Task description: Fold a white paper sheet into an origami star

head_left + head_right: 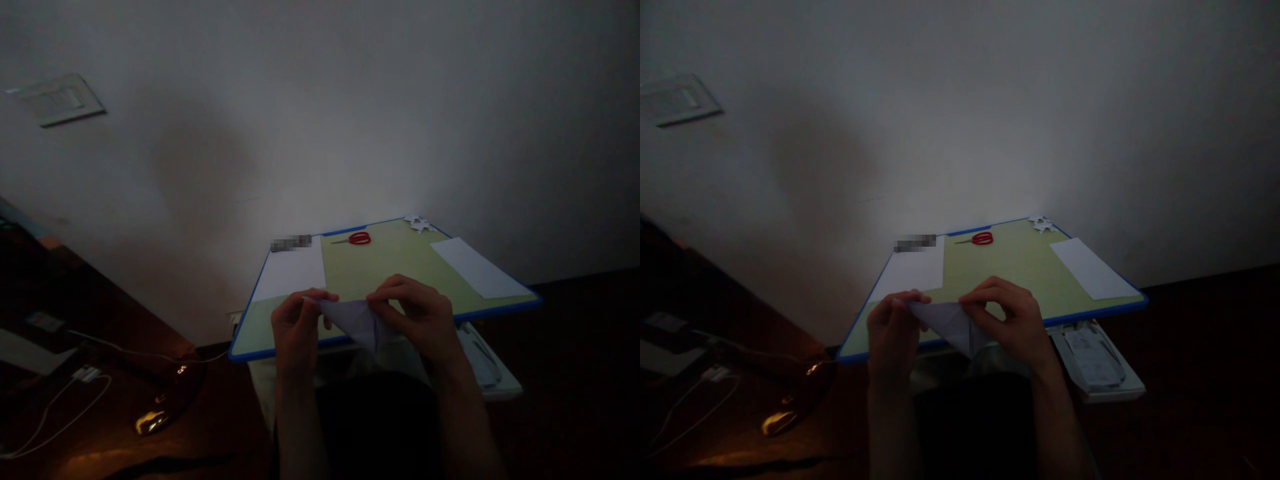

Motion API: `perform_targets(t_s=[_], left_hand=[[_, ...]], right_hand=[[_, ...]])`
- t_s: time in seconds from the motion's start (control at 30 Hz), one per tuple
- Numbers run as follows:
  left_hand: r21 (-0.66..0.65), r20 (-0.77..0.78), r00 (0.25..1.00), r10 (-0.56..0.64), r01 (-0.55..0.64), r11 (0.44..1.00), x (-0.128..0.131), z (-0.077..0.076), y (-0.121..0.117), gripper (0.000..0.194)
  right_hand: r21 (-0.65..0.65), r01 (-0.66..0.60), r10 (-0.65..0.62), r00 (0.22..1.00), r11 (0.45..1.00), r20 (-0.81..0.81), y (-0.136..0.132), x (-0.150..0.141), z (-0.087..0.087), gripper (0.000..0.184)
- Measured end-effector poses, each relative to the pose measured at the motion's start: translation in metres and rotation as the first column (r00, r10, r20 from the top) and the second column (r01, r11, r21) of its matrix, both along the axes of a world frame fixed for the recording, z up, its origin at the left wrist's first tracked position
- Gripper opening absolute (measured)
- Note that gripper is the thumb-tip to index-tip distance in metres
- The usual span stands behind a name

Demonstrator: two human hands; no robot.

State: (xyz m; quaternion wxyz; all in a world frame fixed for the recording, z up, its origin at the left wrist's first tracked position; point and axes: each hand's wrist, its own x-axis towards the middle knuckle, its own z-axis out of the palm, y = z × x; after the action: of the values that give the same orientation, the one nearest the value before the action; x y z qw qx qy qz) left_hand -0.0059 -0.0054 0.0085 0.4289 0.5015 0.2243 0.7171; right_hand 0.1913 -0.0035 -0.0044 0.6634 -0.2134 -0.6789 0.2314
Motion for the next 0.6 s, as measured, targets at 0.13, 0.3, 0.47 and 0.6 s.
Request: perform_targets(t_s=[0.13,0.3,0.47,0.6], left_hand=[[-0.049,0.001,0.996,0.089,-0.089,0.995,0.0019,0.0012,0.0019,0.034],[-0.073,-0.029,0.991,0.129,-0.13,0.989,0.0003,0.0022,0.0006,0.033],[-0.06,-0.091,0.976,0.199,-0.205,0.977,-0.0031,-0.0033,0.0005,0.025],[-0.054,-0.124,0.964,0.236,-0.244,0.968,-0.0042,-0.0052,0.0004,0.023]], right_hand=[[0.019,0.023,-0.023,0.999,1.0,0.036,-0.0019,0.0008,0.002,0.025],[0.027,0.044,-0.045,0.997,0.999,0.058,-0.0023,0.0006,0.0037,0.025],[0.037,0.062,-0.065,0.995,0.997,0.077,-0.0009,0.0017,0.0014,0.025],[0.031,0.057,-0.058,0.996,0.998,0.063,-0.0003,0.0016,0.0,0.025]])
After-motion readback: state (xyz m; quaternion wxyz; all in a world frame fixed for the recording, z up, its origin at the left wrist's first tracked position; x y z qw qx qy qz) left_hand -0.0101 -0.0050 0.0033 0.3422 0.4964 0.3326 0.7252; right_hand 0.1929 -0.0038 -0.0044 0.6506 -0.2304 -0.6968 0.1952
